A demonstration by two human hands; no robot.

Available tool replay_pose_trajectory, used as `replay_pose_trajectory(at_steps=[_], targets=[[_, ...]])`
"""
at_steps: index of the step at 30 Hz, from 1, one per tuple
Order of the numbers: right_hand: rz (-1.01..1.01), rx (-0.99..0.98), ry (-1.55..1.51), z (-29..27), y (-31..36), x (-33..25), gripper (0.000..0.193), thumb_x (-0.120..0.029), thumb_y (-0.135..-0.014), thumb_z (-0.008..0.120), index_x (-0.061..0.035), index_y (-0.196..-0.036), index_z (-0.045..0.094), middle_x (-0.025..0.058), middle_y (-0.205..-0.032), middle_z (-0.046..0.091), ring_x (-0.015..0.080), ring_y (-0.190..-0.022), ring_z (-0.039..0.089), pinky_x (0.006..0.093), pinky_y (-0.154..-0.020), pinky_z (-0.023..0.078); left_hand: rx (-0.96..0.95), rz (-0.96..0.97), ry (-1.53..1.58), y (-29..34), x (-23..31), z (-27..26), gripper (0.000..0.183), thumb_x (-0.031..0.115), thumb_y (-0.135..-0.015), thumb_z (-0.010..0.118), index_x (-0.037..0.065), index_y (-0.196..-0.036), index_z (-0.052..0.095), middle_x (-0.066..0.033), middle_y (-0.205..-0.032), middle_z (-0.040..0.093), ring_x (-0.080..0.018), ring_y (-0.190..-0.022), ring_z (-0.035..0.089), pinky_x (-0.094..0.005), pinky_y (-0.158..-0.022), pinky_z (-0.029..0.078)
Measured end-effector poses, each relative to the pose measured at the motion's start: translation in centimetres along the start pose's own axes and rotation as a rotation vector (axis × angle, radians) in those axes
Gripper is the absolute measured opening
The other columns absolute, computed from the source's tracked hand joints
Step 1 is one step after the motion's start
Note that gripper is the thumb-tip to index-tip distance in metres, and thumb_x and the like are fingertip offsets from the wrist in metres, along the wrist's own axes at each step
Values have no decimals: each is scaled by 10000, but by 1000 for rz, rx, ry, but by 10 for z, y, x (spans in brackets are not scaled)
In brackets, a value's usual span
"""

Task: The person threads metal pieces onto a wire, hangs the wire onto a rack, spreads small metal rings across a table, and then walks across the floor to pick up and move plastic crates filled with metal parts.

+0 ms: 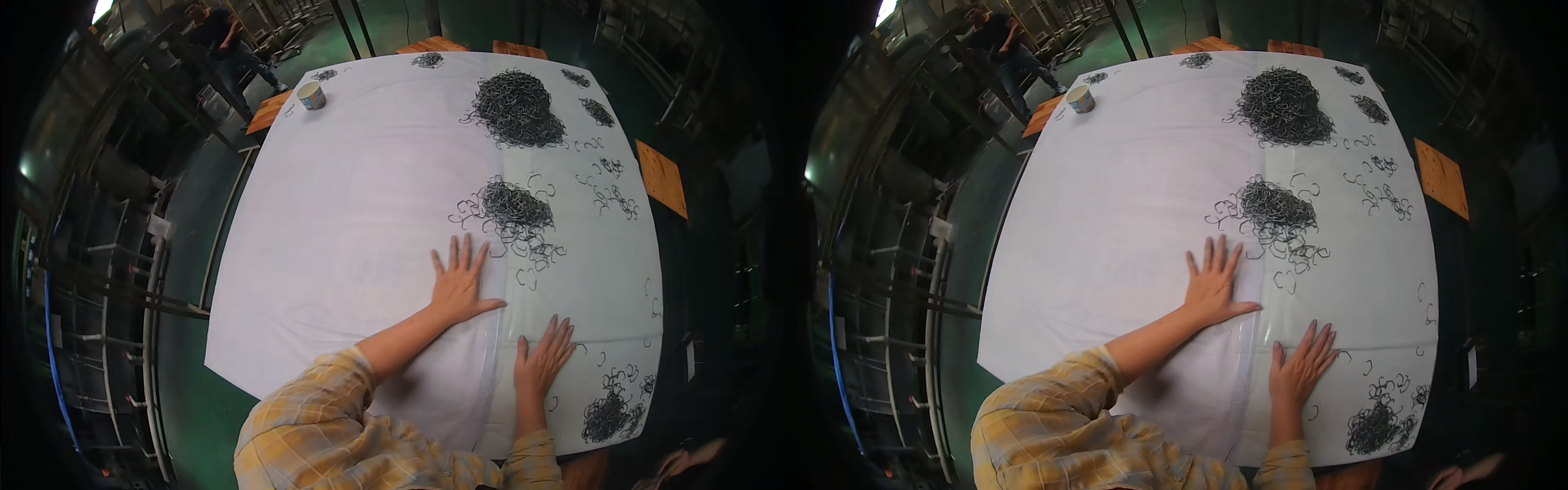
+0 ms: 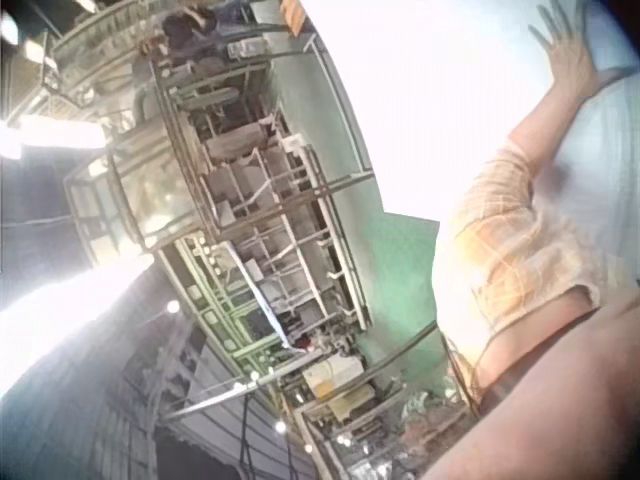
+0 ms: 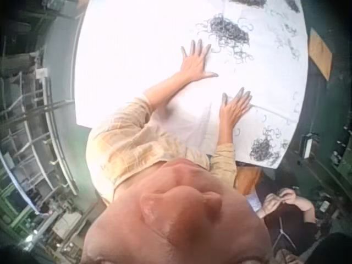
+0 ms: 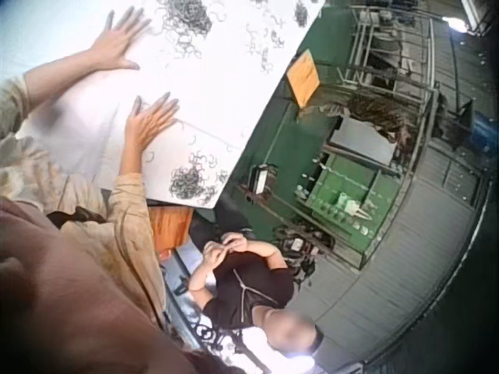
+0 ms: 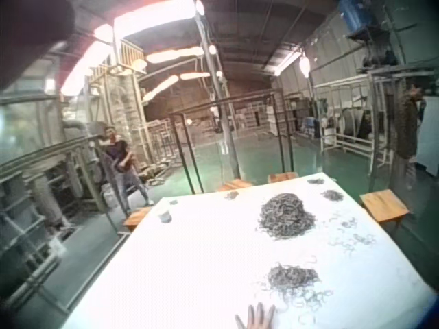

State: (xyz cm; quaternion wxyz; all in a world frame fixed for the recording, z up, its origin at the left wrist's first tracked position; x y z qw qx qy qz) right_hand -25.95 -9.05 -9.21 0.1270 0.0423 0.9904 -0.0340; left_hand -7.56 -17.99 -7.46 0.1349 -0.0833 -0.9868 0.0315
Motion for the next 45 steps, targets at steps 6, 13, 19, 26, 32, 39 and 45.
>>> replay_pose_trajectory(at_steps=[6,13,19,26,32,39,45], targets=[[12,-33,39,1,-9,-2,714,-403,-807,532,-14,-1336,253,233,-1388,204,360,-1305,168,530,-1051,96,196,-61,25,-189,-21,44,886,587,-682,591,177,-1375,221,-124,-1434,185,-357,-1314,167,-622,-1001,123],[-6,44,-80,-3,-10,11,673,-383,-813,518,-16,-1326,283,232,-1380,222,368,-1299,179,540,-1043,105,257,254,-12,-228,12,25,709,296,-738,625,183,-1343,273,-174,-1300,377,-325,-1193,388,-606,-947,258],[-2,15,-67,-1,-5,10,675,-395,-815,504,-20,-1328,277,232,-1383,217,368,-1305,165,542,-1044,91,-10,863,54,-72,79,58,559,575,-806,419,269,-1274,409,-20,-1356,359,-250,-1289,278,-604,-1010,163],[-22,71,4,6,-4,8,652,-397,-836,477,-30,-1334,272,222,-1388,223,354,-1311,163,520,-1052,84,199,296,4,-150,-17,9,628,483,-819,489,144,-1327,341,-165,-1370,308,-298,-1288,252,-607,-1007,119],[-75,89,41,10,-8,-2,634,-378,-848,475,-43,-1343,266,202,-1402,220,341,-1316,163,525,-1049,79,258,-514,3,-50,-45,23,800,506,-799,498,42,-1375,193,-237,-1402,197,-343,-1324,140,-569,-1031,66],[-16,38,324,27,-6,16,603,-472,-901,341,-115,-1376,239,136,-1428,216,299,-1322,181,547,-1033,107,365,75,396,-47,-43,-43,655,339,-773,602,96,-1314,325,-188,-1380,262,-334,-1277,255,-523,-1031,202],[70,-4,547,30,-6,13,624,-542,-901,249,-148,-1384,229,116,-1424,236,297,-1313,204,565,-1014,138,11,-156,47,299,-139,-56,549,342,-824,540,180,-1313,350,-108,-1403,254,-276,-1328,164,-576,-1043,113]])
Point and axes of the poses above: each hand's wrist, its own y-axis away from the middle knuckle, its own z-axis out of the palm, x = y × z, the point moved 4 cm from there along -y, towards the middle knuckle
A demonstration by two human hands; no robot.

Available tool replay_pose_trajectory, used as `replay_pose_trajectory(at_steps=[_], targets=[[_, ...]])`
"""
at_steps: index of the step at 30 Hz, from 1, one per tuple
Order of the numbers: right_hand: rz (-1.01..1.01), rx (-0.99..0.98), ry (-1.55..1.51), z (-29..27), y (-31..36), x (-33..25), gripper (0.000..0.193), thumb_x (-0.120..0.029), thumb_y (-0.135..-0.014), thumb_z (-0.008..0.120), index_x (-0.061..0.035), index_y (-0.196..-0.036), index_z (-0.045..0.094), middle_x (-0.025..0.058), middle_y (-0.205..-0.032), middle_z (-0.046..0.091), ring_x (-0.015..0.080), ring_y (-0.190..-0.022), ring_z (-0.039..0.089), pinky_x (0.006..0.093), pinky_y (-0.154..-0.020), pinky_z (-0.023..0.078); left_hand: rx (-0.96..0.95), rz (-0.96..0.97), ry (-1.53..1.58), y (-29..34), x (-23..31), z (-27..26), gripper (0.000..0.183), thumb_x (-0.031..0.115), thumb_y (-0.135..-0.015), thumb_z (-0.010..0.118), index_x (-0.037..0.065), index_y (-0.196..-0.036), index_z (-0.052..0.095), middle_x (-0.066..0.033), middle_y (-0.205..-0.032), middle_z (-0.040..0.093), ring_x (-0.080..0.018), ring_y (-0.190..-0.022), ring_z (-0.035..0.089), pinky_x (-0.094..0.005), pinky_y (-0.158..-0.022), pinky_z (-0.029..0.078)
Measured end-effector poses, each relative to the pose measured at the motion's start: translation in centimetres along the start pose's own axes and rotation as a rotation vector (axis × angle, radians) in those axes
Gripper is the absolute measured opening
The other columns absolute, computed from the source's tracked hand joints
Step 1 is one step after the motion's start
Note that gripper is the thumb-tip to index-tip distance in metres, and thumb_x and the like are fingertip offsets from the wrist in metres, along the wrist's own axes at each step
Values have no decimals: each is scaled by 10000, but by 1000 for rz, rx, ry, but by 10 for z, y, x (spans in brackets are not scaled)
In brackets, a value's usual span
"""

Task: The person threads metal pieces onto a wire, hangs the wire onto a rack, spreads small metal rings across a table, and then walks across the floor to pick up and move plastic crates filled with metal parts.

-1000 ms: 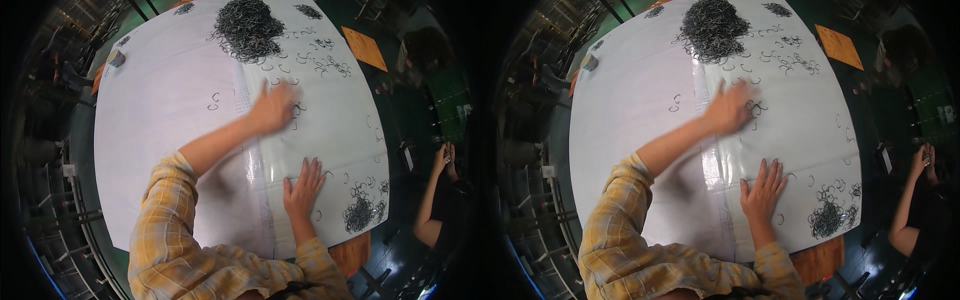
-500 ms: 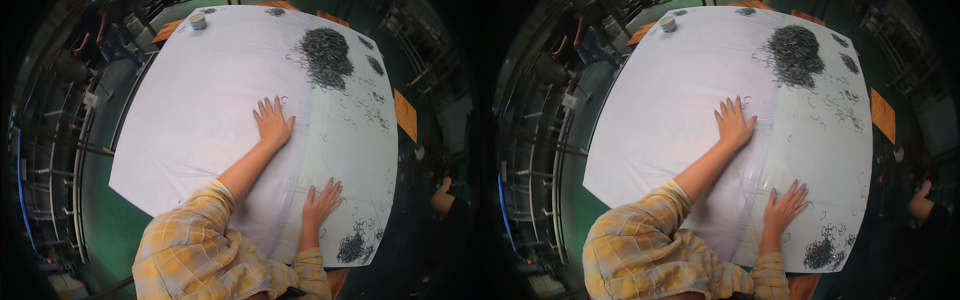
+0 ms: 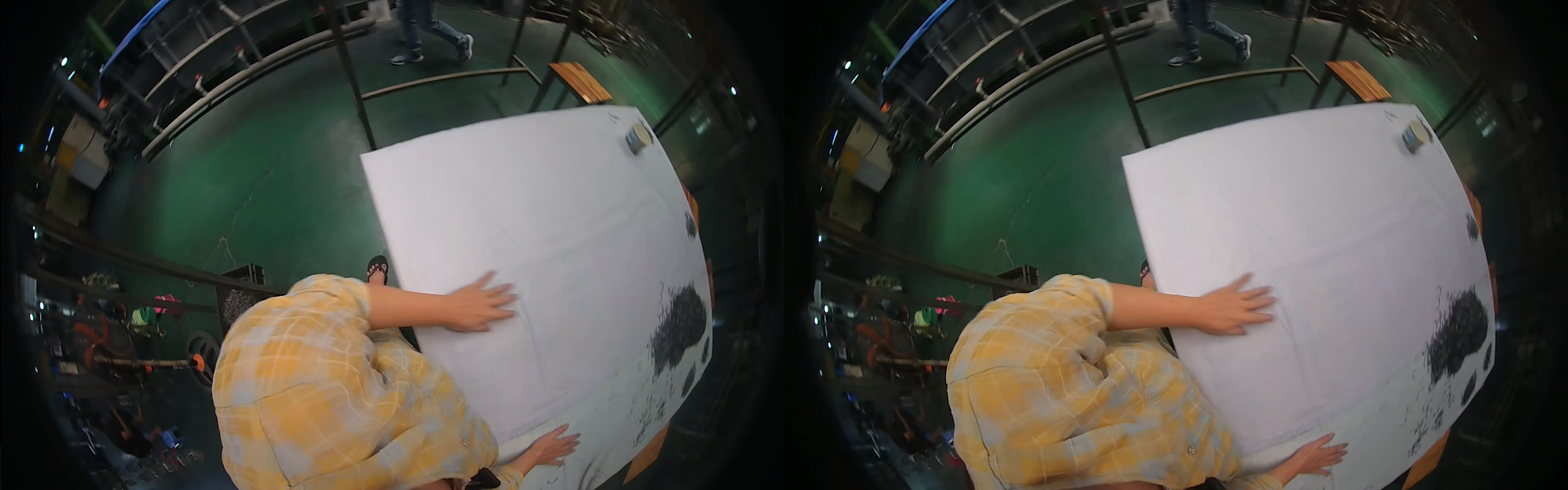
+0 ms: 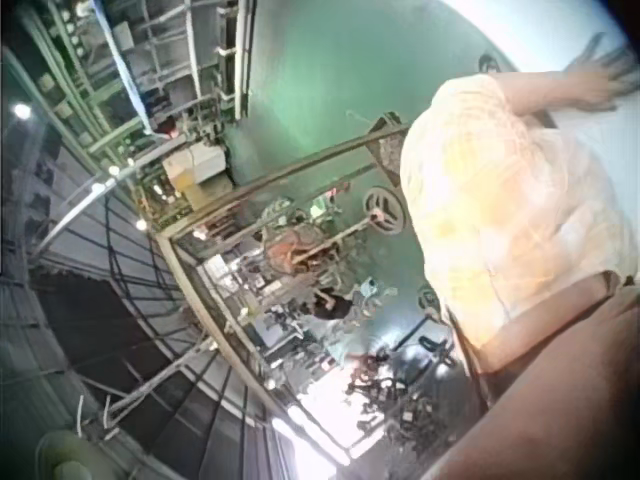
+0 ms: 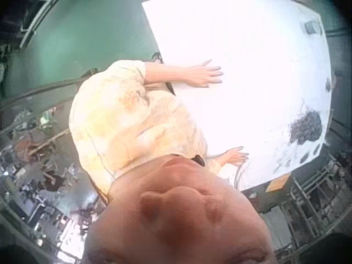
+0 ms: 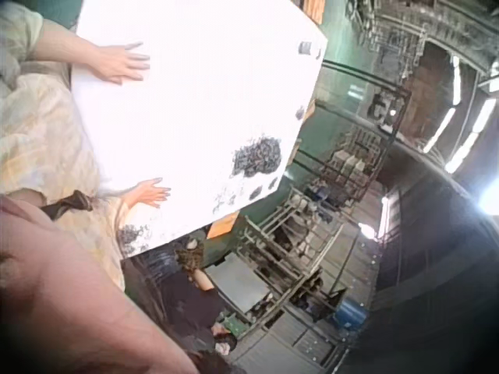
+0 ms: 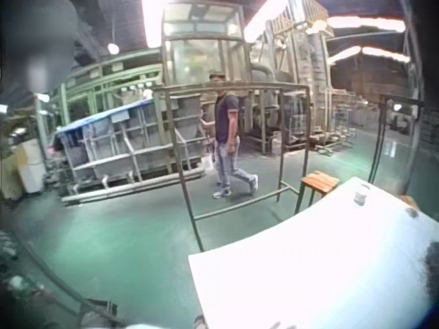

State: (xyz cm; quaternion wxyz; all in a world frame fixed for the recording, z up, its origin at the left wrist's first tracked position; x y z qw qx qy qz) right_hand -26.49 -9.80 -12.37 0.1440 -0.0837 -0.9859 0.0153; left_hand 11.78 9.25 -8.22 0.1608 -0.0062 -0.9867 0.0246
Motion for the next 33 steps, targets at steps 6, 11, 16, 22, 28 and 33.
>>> replay_pose_trajectory(at_steps=[6,11,16,22,28,33], targets=[[-211,101,13,-93,37,-157,618,-540,-900,262,-146,-1376,247,131,-1416,246,302,-1310,209,572,-1014,123,51,-912,-26,235,-138,-30,533,447,-884,390,226,-1357,283,-92,-1429,212,-273,-1323,179,-560,-1034,149],[-1220,228,-568,-184,208,-407,550,-361,-876,439,-109,-1345,301,168,-1398,262,323,-1306,207,533,-1040,106,-113,-1580,532,376,-264,43,472,395,-830,509,106,-1204,499,-173,-1169,530,-332,-1121,472,-525,-950,316],[-1984,116,-405,-240,380,-535,569,-308,-801,532,-56,-1286,372,208,-1366,289,358,-1289,217,526,-1048,108,-265,-1290,769,426,-271,169,393,373,-771,519,38,-924,656,-185,-1013,604,-351,-917,578,-425,-782,456],[-2033,75,-335,-201,371,-611,361,-325,-735,550,1,-889,567,210,-847,472,391,-830,429,474,-768,336,15,-1757,1129,525,-189,209,417,422,-828,458,88,-993,646,-166,-968,629,-314,-930,590,-421,-814,451],[-2187,89,-212,-160,456,-695,369,-341,-767,525,-15,-931,583,199,-880,487,365,-822,457,443,-718,369,492,-2021,983,544,-89,323,412,432,-738,547,57,-857,668,-180,-886,636,-308,-839,612,-409,-756,473],[-2266,-258,475,-91,577,-813,406,-368,-789,510,-28,-1001,574,194,-981,508,354,-911,479,421,-785,388,465,-2002,1383,535,-150,291,334,348,-721,568,71,-880,666,-166,-920,635,-306,-861,612,-409,-749,477]])
Point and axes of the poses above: each hand's wrist, its own y-axis away from the middle knuckle, its own z-axis out of the palm, x = y × z, the point moved 4 cm from there along -y, towards the middle knuckle
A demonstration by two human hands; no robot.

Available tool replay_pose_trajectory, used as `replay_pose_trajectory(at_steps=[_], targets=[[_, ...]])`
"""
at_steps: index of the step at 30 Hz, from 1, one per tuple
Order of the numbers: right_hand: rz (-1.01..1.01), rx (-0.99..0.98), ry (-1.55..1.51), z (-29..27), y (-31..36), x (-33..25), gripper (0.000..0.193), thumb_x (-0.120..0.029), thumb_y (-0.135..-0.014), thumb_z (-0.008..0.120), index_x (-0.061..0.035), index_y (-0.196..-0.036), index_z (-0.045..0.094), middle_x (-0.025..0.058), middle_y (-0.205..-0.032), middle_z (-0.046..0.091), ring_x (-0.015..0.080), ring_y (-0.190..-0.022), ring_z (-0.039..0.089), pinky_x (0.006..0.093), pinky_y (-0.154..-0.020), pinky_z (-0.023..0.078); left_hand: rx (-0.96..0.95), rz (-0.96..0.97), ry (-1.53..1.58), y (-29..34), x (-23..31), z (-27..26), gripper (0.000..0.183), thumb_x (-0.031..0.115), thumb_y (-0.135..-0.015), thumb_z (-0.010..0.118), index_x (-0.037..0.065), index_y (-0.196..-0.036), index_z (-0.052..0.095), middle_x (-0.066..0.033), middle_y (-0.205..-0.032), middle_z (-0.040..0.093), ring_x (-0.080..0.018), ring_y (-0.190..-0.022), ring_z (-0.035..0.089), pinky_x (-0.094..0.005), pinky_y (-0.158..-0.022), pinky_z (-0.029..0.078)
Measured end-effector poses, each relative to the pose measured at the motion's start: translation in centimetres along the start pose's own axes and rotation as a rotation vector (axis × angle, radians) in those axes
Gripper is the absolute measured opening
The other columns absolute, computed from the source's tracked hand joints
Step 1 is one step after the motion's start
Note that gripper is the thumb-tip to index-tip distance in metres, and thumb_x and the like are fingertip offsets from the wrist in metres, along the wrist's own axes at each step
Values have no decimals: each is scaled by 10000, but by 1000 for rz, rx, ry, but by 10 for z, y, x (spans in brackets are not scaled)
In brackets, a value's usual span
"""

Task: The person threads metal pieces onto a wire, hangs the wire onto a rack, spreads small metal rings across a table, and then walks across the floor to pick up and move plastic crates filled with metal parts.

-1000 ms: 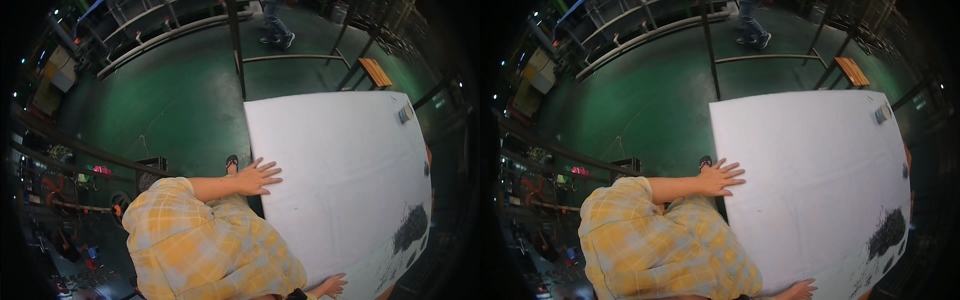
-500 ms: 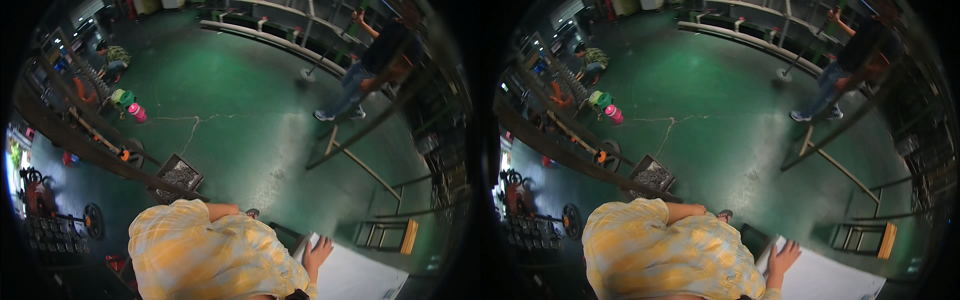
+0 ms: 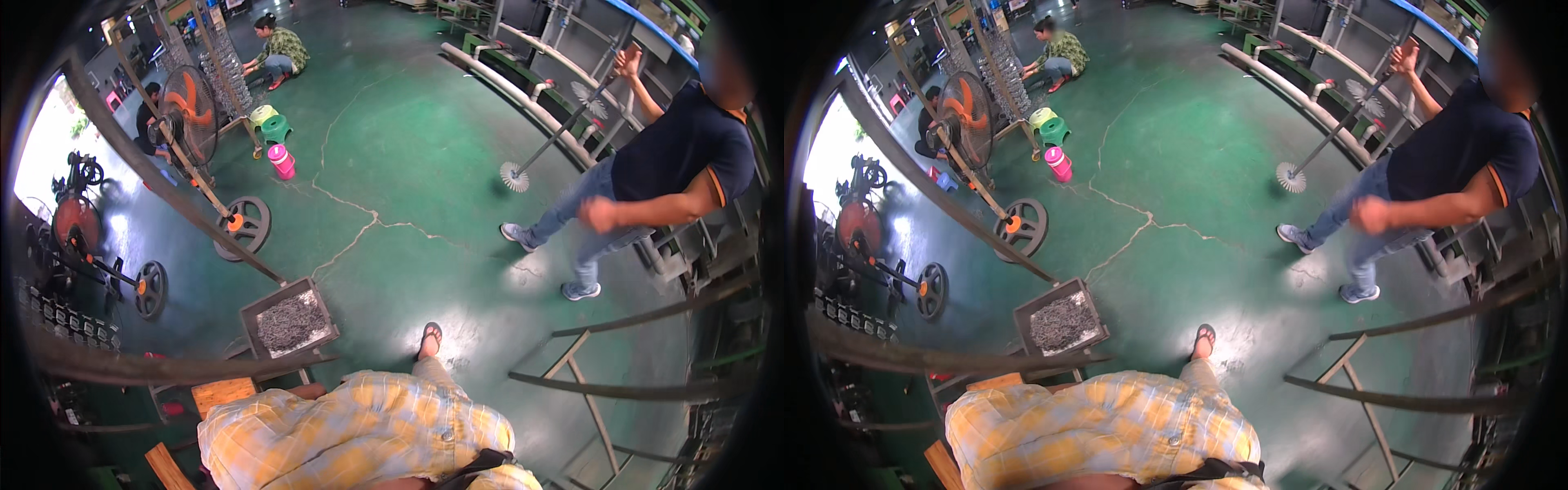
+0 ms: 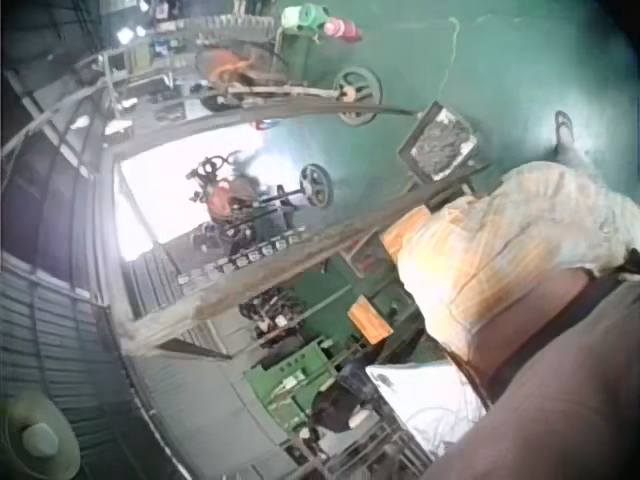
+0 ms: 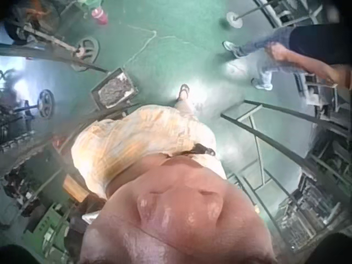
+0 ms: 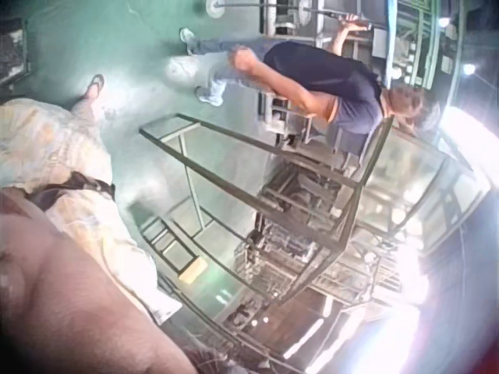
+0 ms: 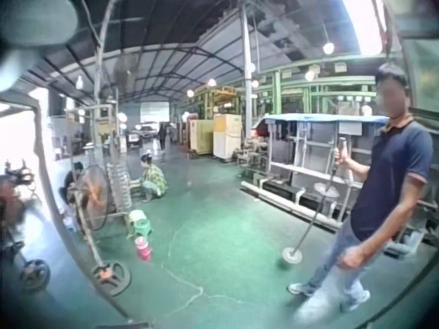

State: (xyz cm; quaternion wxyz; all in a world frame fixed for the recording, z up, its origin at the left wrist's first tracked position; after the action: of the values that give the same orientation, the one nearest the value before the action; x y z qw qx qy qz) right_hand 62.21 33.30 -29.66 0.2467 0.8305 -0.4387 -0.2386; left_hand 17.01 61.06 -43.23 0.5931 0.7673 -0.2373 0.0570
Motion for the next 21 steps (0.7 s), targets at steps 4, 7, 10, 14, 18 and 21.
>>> replay_pose_trajectory(at_steps=[4,7,10,14,18,21], targets=[[-150,-262,92,-24,-132,18,438,-390,-806,498,-39,-1057,567,191,-1062,524,346,-982,496,404,-838,403,107,74,-110,4,137,-122,287,281,-707,585,82,-898,664,-156,-947,634,-304,-878,612,-410,-743,481],[-505,-178,352,-52,-269,51,463,-407,-819,489,-46,-1100,561,188,-1123,536,339,-1035,509,391,-878,415,331,-79,-230,39,204,-242,264,230,-697,598,90,-912,663,-148,-968,633,-303,-891,612,-411,-739,483],[-505,-179,302,-206,-291,-171,501,-437,-801,520,-92,-1164,521,173,-1126,552,336,-1036,524,412,-877,424,514,-264,16,39,181,-299,240,177,-718,556,72,-908,658,-162,-965,628,-304,-916,606,-422,-772,483],[-657,-2,295,-280,-329,-346,444,-423,-795,554,-117,-1118,553,167,-1073,572,304,-999,545,392,-860,431,704,-98,299,-7,147,-327,214,188,-747,515,89,-865,664,-140,-927,637,-308,-885,608,-414,-787,481],[-744,-324,-50,-241,-307,-433,403,-385,-813,553,-109,-1106,557,157,-1008,601,311,-932,573,400,-828,445,464,27,36,-40,85,-316,243,243,-738,538,97,-884,665,-135,-924,638,-319,-830,611,-409,-742,484],[-860,-485,331,-219,-303,-421,407,-394,-813,545,-118,-1111,561,160,-1010,603,316,-938,571,391,-840,445,467,-86,366,-52,34,-323,307,305,-719,557,57,-867,661,-153,-842,648,-292,-731,627,-391,-659,488]])
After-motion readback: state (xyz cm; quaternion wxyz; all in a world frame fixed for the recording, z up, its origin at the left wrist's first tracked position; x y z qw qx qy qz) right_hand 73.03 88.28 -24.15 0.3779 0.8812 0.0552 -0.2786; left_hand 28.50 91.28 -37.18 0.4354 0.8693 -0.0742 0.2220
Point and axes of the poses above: each hand's wrist, its own y-axis away from the middle knuckle, its own z-axis out of the palm, x = y × z, the point moved 4 cm from there along -y, towards the middle knuckle
